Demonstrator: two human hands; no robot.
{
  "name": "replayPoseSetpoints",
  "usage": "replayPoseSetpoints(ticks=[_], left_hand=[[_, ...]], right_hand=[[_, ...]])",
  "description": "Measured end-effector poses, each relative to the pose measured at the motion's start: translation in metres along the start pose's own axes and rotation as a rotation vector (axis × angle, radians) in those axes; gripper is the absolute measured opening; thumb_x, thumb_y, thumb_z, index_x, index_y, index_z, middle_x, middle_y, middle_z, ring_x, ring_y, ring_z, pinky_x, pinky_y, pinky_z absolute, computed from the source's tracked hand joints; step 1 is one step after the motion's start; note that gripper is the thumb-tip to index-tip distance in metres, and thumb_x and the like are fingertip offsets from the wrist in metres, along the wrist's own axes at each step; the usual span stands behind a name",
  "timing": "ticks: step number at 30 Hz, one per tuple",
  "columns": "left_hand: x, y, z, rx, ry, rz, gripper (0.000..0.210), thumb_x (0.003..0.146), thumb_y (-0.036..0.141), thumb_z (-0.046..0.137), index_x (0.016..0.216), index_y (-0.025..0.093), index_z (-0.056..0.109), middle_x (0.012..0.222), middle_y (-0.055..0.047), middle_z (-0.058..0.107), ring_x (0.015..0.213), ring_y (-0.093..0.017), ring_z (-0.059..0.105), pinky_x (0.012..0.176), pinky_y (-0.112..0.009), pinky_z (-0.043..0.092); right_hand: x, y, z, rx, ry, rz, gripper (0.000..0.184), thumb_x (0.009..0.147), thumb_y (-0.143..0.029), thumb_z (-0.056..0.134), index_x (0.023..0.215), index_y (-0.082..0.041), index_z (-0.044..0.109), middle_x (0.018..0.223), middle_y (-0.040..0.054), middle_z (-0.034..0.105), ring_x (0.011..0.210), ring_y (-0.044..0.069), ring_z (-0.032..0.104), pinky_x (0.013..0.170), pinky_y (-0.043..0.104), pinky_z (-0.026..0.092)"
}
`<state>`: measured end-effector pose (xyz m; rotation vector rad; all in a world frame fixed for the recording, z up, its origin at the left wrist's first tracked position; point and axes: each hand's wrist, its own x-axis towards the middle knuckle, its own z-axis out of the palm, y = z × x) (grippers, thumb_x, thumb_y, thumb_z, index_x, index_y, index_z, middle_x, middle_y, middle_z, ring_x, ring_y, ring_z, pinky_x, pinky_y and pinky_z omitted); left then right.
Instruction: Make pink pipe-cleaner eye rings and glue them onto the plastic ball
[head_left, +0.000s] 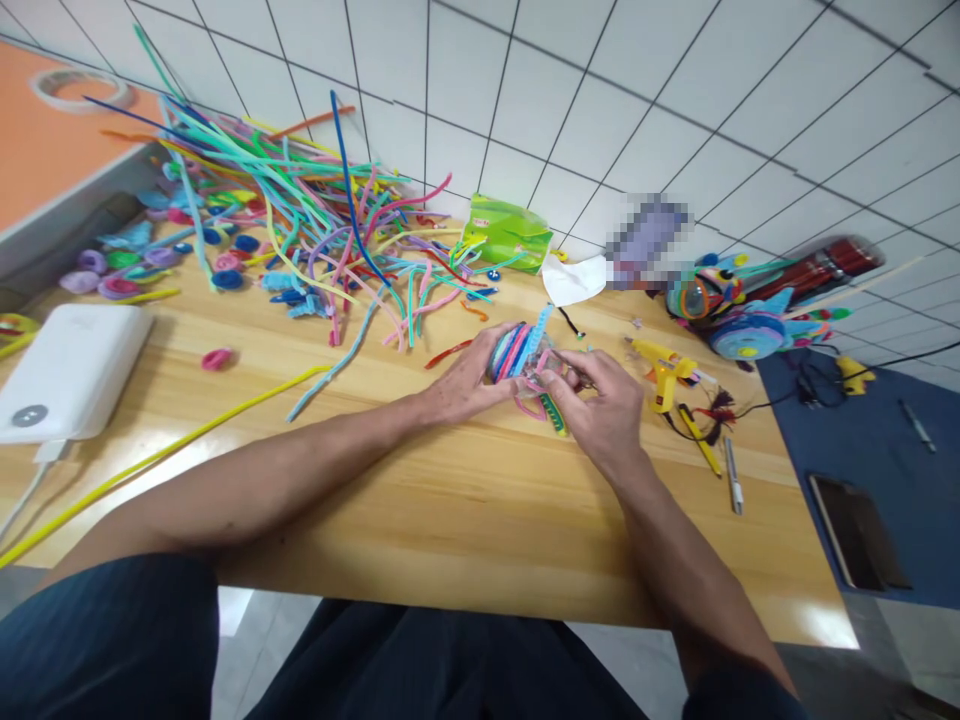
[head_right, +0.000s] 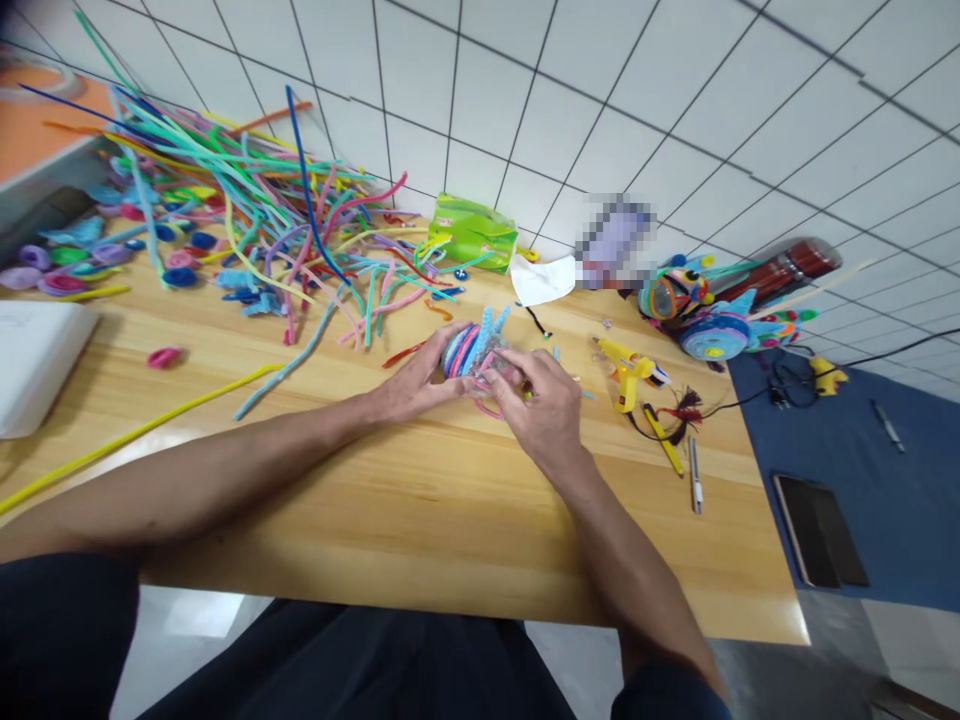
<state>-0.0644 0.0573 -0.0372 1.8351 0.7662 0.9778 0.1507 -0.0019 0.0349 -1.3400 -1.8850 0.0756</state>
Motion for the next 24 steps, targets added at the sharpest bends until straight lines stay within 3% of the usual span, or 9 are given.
replayPoseSetpoints(ticks=[5,12,18,24], left_hand=[[0.0008,-0.0026,0.0015,-0.007,0.019,0.011,0.093,0.094,0.070,0.075,0.165,0.020,0.043,0.170,-0.023,0.052,0.159,-0.040,0.054,0.135,-0.059,0.043],[0.0014,0.0002,0.0014,-0.015,0.025,0.018,0.089,0.094,0.066,0.078,0.165,0.022,0.045,0.171,-0.022,0.053,0.160,-0.040,0.053,0.136,-0.061,0.041],[0.0006,0.0036,-0.0004,-0.041,0.010,0.017,0.078,0.101,0.063,0.068,0.164,0.022,0.044,0.171,-0.021,0.052,0.160,-0.038,0.052,0.136,-0.061,0.041],[0.0030,0.0043,0.0010,-0.068,0.032,-0.023,0.076,0.098,0.061,0.074,0.159,0.024,0.048,0.168,-0.018,0.055,0.154,-0.037,0.057,0.132,-0.058,0.045]], right_hand=[[-0.0032,0.0018,0.0065,-0.071,-0.008,-0.073,0.014,0.100,-0.033,0.078,0.111,-0.028,0.085,0.082,0.0024,0.078,0.070,0.021,0.069,0.074,0.036,0.061],[-0.0039,0.0006,0.0070,-0.094,-0.051,-0.061,0.013,0.101,-0.031,0.075,0.111,-0.030,0.083,0.090,0.0032,0.083,0.072,0.021,0.070,0.076,0.036,0.061],[-0.0041,0.0005,0.0081,-0.115,-0.037,-0.094,0.012,0.102,-0.032,0.074,0.111,-0.028,0.083,0.090,0.0034,0.083,0.073,0.021,0.072,0.076,0.036,0.061],[-0.0055,0.0027,0.0100,-0.123,-0.042,-0.095,0.011,0.102,-0.033,0.076,0.110,-0.030,0.083,0.086,0.0024,0.081,0.073,0.022,0.072,0.076,0.036,0.062]])
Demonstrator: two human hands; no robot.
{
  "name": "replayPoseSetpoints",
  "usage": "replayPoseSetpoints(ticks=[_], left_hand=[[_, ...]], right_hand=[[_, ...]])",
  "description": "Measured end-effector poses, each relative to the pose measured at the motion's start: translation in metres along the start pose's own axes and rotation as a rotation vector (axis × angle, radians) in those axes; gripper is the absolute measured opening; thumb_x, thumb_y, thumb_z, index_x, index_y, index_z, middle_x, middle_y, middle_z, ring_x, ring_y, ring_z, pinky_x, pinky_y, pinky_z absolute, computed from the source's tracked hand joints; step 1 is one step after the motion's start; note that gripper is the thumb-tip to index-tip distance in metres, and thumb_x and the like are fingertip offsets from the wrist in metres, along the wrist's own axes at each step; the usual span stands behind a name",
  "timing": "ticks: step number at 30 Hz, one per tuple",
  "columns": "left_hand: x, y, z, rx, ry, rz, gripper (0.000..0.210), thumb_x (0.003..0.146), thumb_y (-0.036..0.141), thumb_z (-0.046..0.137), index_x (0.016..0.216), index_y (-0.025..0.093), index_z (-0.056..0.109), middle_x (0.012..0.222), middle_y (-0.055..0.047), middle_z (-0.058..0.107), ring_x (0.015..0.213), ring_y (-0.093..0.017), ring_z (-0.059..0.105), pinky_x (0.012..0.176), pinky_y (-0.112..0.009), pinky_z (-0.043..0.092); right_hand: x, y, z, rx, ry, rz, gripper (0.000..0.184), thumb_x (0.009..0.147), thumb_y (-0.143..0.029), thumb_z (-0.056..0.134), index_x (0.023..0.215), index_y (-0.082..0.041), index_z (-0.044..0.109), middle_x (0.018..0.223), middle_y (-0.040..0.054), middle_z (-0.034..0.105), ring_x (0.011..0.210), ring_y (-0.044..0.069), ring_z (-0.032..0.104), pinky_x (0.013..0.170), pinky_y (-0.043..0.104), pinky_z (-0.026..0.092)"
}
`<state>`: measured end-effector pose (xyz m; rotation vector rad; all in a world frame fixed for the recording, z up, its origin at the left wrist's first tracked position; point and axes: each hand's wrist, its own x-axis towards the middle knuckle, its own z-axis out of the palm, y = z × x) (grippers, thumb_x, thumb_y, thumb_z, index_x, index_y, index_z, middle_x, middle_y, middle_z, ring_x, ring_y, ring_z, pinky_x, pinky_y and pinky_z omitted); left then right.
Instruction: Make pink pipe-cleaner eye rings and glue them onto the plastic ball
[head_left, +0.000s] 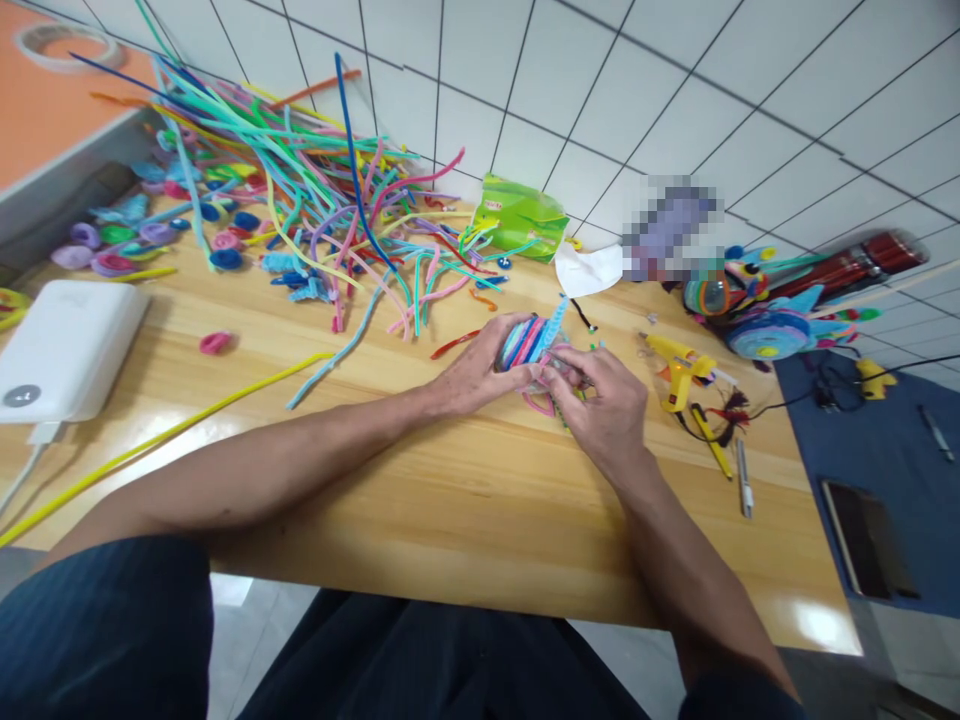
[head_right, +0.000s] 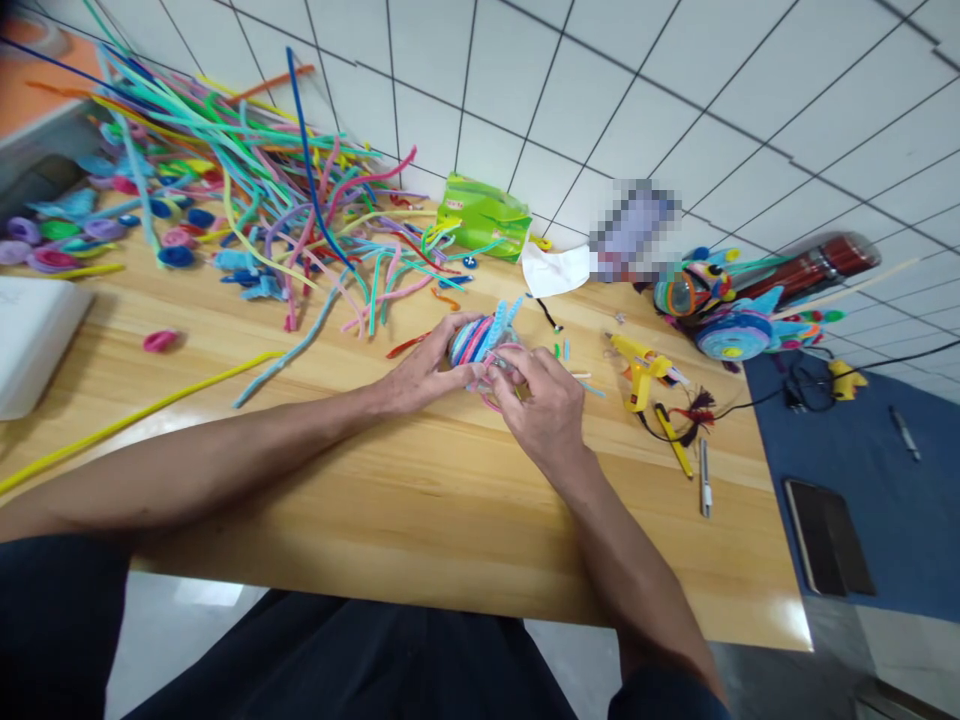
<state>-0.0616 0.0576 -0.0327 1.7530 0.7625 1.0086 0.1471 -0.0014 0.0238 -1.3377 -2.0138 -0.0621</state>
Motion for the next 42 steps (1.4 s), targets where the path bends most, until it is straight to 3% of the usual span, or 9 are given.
replayPoseSetpoints(ticks=[7,12,16,27,42], left_hand=[[0.001,0.006,-0.001,-0.049,-0.004,-0.053,0.073,0.096,0.059,0.076,0.153,0.024,0.048,0.160,-0.017,0.059,0.147,-0.036,0.062,0.128,-0.056,0.050],[0.001,0.005,0.000,-0.066,-0.008,-0.056,0.073,0.095,0.055,0.076,0.153,0.023,0.045,0.162,-0.018,0.058,0.148,-0.037,0.061,0.127,-0.057,0.050],[0.001,0.003,0.000,-0.060,-0.015,-0.060,0.073,0.095,0.053,0.075,0.154,0.023,0.043,0.163,-0.018,0.056,0.148,-0.036,0.061,0.128,-0.056,0.050],[0.001,-0.002,0.002,-0.118,0.000,-0.057,0.075,0.095,0.056,0.079,0.151,0.024,0.043,0.154,-0.017,0.062,0.140,-0.034,0.066,0.121,-0.055,0.055],[-0.001,-0.001,0.003,-0.132,0.020,-0.058,0.077,0.093,0.063,0.079,0.148,0.025,0.043,0.151,-0.015,0.060,0.139,-0.033,0.064,0.124,-0.054,0.051]], right_hand=[[-0.001,-0.003,-0.005,0.147,-0.013,0.105,0.015,0.104,-0.035,0.070,0.115,-0.029,0.080,0.101,0.0043,0.085,0.084,0.022,0.077,0.082,0.038,0.064],[0.002,0.000,-0.013,0.339,0.089,0.354,0.017,0.103,-0.037,0.066,0.114,-0.027,0.074,0.082,-0.0021,0.075,0.071,0.018,0.072,0.072,0.034,0.059],[0.008,0.003,-0.017,0.325,0.139,0.351,0.021,0.093,-0.035,0.076,0.111,-0.026,0.074,0.075,-0.0055,0.064,0.067,0.015,0.063,0.070,0.032,0.057],[-0.005,0.028,-0.002,0.538,-0.038,0.557,0.041,0.080,-0.042,0.088,0.115,-0.022,0.079,0.072,-0.0081,0.057,0.060,0.011,0.049,0.059,0.027,0.044],[-0.015,0.009,0.007,0.378,0.063,0.388,0.014,0.087,-0.034,0.079,0.096,-0.024,0.077,0.075,-0.0037,0.065,0.071,0.017,0.057,0.073,0.033,0.050]])
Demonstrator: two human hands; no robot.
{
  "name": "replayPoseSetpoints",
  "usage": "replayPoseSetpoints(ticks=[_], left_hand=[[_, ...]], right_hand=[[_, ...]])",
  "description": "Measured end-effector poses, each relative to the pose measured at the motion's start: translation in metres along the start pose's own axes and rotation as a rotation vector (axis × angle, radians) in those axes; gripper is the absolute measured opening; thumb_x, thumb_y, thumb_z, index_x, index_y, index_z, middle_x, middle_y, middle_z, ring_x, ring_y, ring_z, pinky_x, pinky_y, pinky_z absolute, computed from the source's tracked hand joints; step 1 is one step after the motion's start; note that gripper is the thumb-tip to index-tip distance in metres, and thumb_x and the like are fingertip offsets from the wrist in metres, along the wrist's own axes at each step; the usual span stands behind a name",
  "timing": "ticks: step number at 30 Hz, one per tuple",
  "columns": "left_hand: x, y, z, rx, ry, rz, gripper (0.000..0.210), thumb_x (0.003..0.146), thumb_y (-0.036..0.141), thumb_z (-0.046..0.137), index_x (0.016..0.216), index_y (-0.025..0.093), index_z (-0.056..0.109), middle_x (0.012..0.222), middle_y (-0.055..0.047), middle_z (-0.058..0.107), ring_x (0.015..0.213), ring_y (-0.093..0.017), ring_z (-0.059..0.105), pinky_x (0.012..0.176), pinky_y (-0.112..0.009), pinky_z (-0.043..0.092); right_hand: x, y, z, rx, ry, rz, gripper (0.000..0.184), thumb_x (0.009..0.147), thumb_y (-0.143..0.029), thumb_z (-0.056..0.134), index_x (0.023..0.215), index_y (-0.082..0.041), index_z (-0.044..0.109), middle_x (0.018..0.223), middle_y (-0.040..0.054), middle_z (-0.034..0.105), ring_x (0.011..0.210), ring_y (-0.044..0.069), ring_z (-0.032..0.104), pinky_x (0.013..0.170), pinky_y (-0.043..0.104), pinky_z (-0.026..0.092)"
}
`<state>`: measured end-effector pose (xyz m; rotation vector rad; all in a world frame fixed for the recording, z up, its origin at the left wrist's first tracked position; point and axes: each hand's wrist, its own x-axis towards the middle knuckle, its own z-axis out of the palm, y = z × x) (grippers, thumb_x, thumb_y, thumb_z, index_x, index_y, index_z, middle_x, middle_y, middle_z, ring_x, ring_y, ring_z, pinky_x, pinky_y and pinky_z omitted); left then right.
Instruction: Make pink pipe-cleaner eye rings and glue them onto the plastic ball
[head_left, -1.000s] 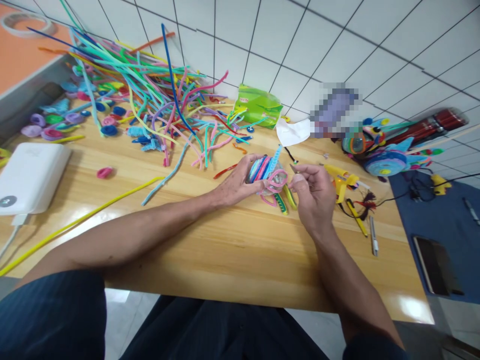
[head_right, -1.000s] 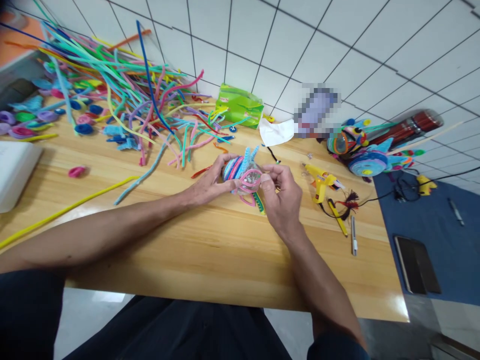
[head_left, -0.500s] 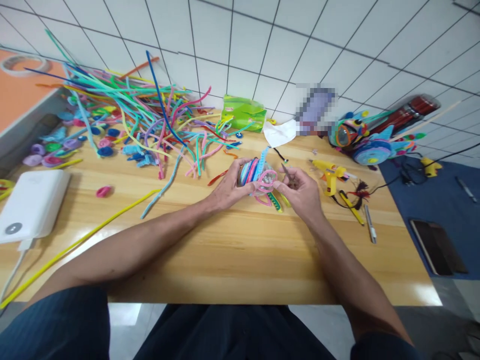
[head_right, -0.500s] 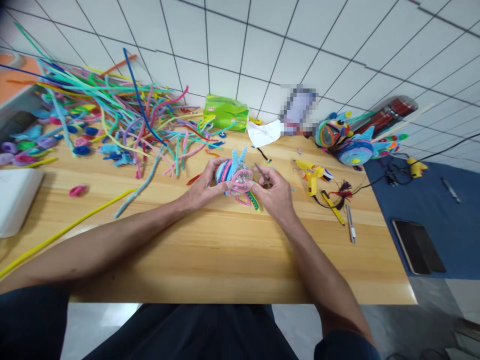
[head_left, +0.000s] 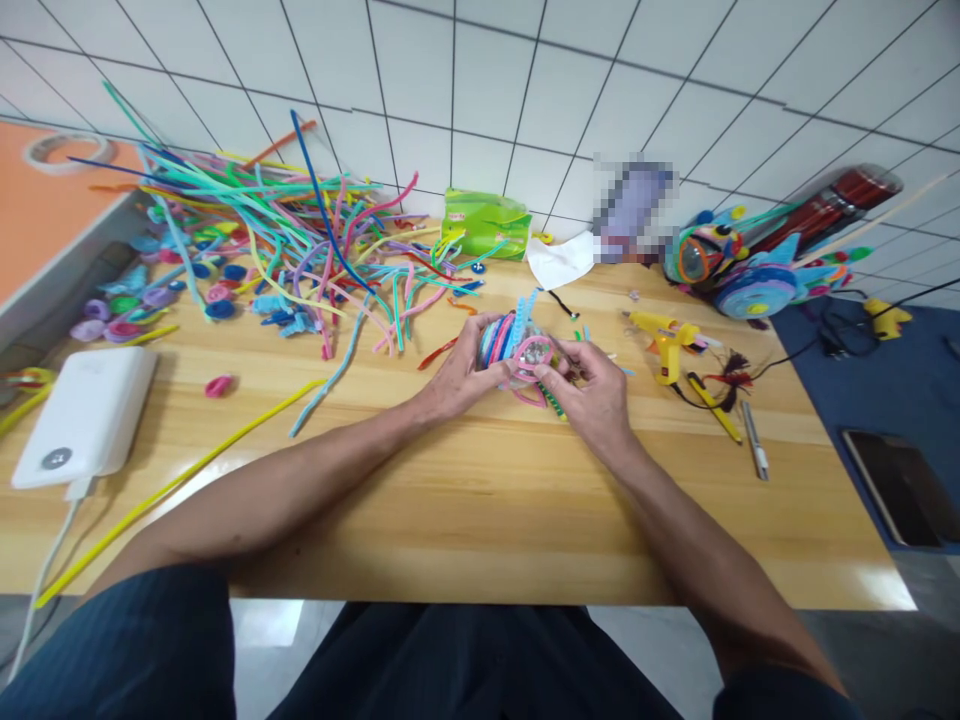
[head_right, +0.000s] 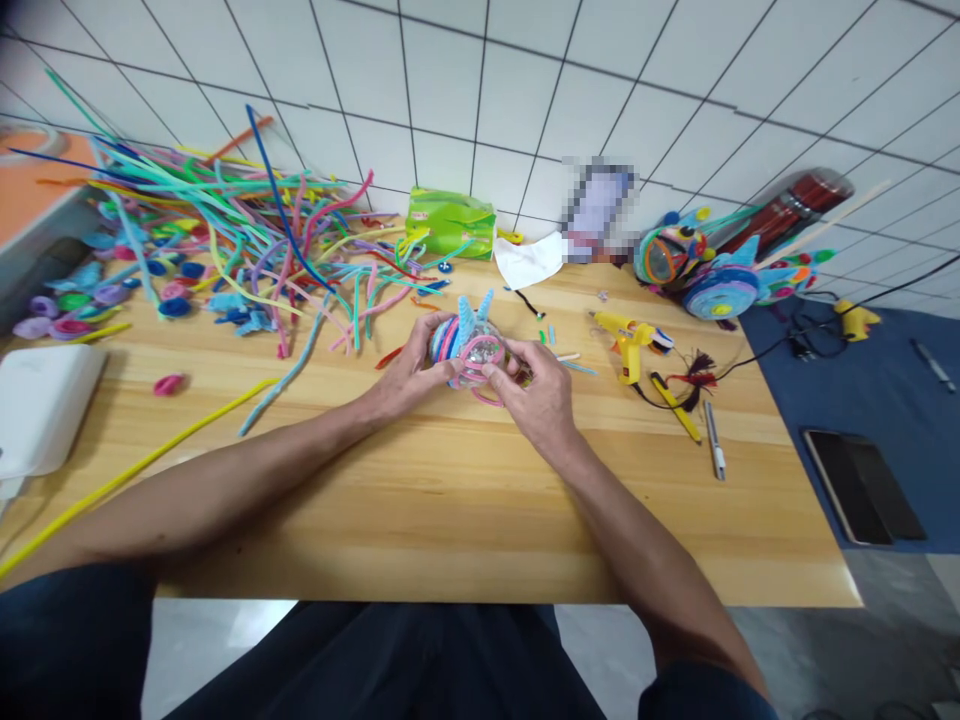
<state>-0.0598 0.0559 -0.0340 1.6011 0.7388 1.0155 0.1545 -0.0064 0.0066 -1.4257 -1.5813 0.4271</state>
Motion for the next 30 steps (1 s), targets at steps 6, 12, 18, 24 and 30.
replayPoseSetpoints(ticks=[6,12,18,24,30], left_hand=[[0.001,-0.006,0.001,0.005,-0.015,0.027,0.077,0.094,0.065,0.077,0.149,0.024,0.041,0.149,-0.015,0.060,0.138,-0.034,0.064,0.122,-0.055,0.052],[0.000,-0.005,0.000,0.004,-0.022,0.034,0.075,0.096,0.063,0.075,0.150,0.025,0.041,0.152,-0.015,0.059,0.139,-0.034,0.062,0.124,-0.056,0.051],[-0.002,-0.002,-0.003,0.015,-0.024,-0.002,0.072,0.098,0.063,0.072,0.151,0.025,0.039,0.154,-0.014,0.057,0.143,-0.035,0.059,0.126,-0.055,0.050],[-0.004,0.001,-0.003,0.026,-0.043,-0.039,0.076,0.099,0.065,0.068,0.154,0.024,0.036,0.156,-0.015,0.055,0.145,-0.036,0.057,0.128,-0.059,0.047],[-0.003,0.001,-0.003,0.056,-0.024,-0.011,0.072,0.098,0.063,0.073,0.149,0.027,0.039,0.157,-0.014,0.054,0.146,-0.035,0.056,0.129,-0.056,0.047]], right_hand=[[-0.003,0.003,0.002,0.024,0.009,-0.048,0.012,0.090,-0.031,0.081,0.099,-0.023,0.077,0.076,-0.0035,0.066,0.072,0.017,0.060,0.073,0.033,0.050],[-0.005,0.005,0.004,0.040,0.010,-0.041,0.019,0.091,-0.033,0.082,0.108,-0.023,0.080,0.078,-0.0030,0.067,0.075,0.018,0.062,0.078,0.036,0.053],[-0.006,0.006,0.010,0.057,0.024,-0.011,0.025,0.091,-0.036,0.083,0.113,-0.024,0.080,0.078,-0.0027,0.068,0.077,0.019,0.064,0.079,0.037,0.057],[-0.008,0.007,0.014,0.114,0.021,0.008,0.028,0.091,-0.035,0.081,0.116,-0.024,0.078,0.082,-0.0026,0.067,0.076,0.018,0.063,0.076,0.035,0.058],[-0.012,0.007,0.018,0.148,0.073,0.055,0.036,0.088,-0.036,0.084,0.121,-0.026,0.071,0.079,-0.0063,0.061,0.071,0.016,0.061,0.072,0.032,0.059]])
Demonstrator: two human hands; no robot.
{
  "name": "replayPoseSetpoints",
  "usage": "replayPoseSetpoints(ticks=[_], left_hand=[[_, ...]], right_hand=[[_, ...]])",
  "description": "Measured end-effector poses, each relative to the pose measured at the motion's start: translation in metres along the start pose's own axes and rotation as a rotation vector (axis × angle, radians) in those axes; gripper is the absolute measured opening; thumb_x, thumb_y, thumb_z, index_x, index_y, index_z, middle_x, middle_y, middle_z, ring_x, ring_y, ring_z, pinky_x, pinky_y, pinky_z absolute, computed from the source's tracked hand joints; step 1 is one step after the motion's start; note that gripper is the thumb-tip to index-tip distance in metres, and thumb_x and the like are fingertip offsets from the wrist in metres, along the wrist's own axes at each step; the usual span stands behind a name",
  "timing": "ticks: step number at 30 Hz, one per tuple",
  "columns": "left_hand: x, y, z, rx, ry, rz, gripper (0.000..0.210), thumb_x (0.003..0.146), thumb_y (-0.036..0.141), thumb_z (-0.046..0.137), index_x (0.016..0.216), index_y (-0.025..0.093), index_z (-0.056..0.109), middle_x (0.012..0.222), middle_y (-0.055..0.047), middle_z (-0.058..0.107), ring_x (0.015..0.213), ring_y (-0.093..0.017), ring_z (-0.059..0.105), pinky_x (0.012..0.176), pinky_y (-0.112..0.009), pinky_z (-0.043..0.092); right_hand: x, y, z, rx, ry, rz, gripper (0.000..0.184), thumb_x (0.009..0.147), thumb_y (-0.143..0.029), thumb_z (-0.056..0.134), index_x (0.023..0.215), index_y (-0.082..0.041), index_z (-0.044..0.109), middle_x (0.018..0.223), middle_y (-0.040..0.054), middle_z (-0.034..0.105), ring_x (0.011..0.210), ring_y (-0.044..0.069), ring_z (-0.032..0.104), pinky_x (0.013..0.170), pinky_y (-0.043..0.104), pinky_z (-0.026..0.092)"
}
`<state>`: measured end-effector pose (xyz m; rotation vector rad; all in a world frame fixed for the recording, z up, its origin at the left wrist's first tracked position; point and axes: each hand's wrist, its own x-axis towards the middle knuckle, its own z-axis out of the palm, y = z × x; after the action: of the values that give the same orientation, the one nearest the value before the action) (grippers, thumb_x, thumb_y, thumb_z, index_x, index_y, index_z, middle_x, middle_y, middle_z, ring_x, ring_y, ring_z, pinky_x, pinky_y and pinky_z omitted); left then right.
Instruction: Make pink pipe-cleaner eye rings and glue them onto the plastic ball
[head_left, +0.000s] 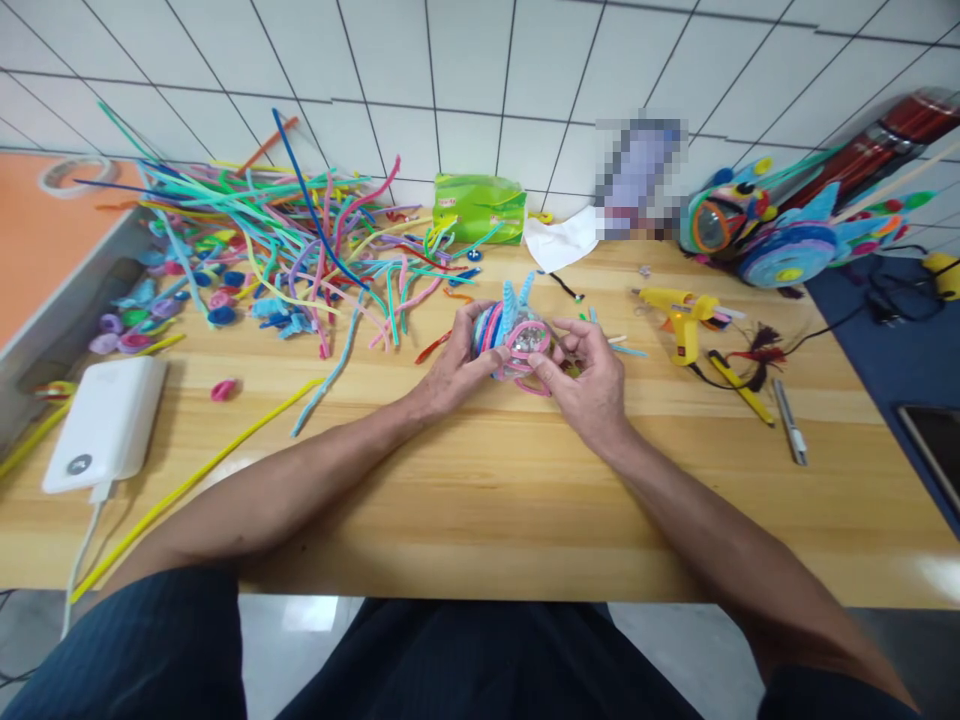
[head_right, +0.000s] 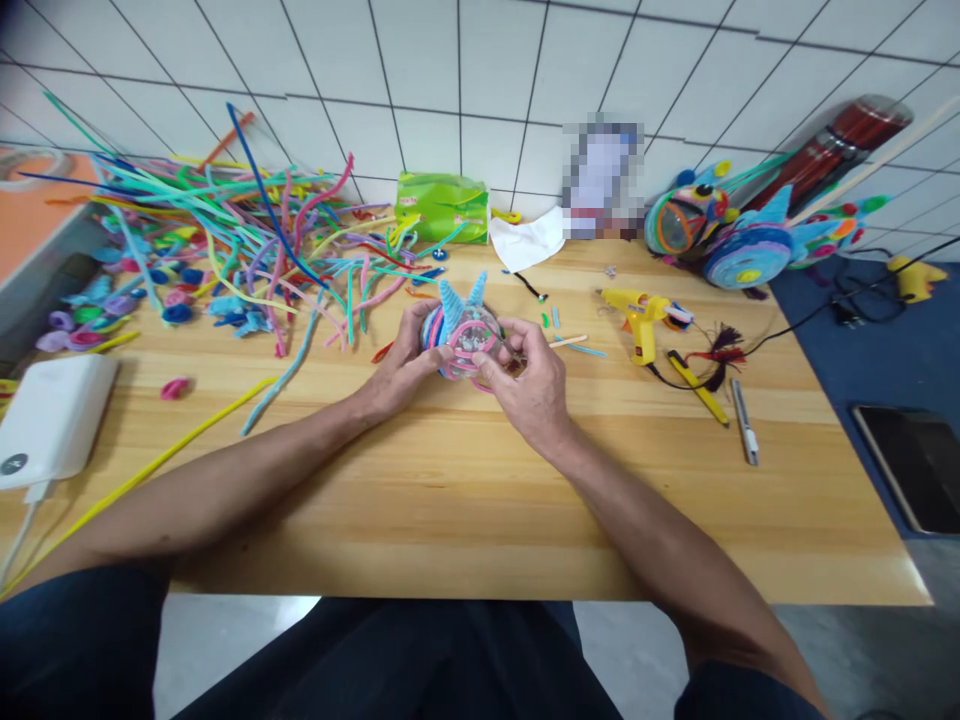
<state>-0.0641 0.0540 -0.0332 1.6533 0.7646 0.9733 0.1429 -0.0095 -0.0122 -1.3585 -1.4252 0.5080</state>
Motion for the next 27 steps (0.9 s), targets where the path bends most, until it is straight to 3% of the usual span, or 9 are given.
replayPoseSetpoints(ticks=[6,11,21,27], left_hand=[[-0.0009,0.0007,-0.0007,0.016,0.003,0.013,0.072,0.098,0.065,0.073,0.149,0.027,0.040,0.153,-0.013,0.057,0.145,-0.035,0.056,0.129,-0.054,0.047],[-0.0012,0.0016,-0.0007,0.026,-0.006,0.005,0.075,0.097,0.066,0.073,0.150,0.026,0.038,0.157,-0.014,0.053,0.148,-0.035,0.055,0.130,-0.054,0.045],[-0.0020,-0.0007,0.0004,0.026,-0.007,0.021,0.075,0.098,0.070,0.069,0.152,0.027,0.038,0.155,-0.013,0.054,0.146,-0.035,0.055,0.128,-0.053,0.046],[-0.0017,-0.0009,-0.0004,0.007,-0.011,0.005,0.073,0.097,0.068,0.071,0.150,0.028,0.038,0.152,-0.012,0.053,0.144,-0.034,0.055,0.127,-0.051,0.046]], right_hand=[[-0.0031,-0.0012,0.0006,0.019,0.000,-0.003,0.023,0.092,-0.038,0.079,0.109,-0.026,0.071,0.080,-0.0049,0.063,0.074,0.016,0.063,0.076,0.033,0.061],[-0.0043,-0.0030,0.0015,0.049,0.020,0.019,0.029,0.089,-0.037,0.081,0.115,-0.027,0.072,0.079,-0.0058,0.062,0.074,0.016,0.063,0.075,0.034,0.064],[-0.0052,0.0045,0.0042,0.064,0.002,0.008,0.024,0.092,-0.042,0.080,0.107,-0.026,0.073,0.079,-0.0042,0.064,0.073,0.016,0.062,0.070,0.033,0.061],[-0.0056,0.0026,0.0033,0.028,0.008,-0.016,0.018,0.094,-0.037,0.080,0.105,-0.025,0.074,0.079,-0.0041,0.065,0.074,0.016,0.063,0.077,0.036,0.061]])
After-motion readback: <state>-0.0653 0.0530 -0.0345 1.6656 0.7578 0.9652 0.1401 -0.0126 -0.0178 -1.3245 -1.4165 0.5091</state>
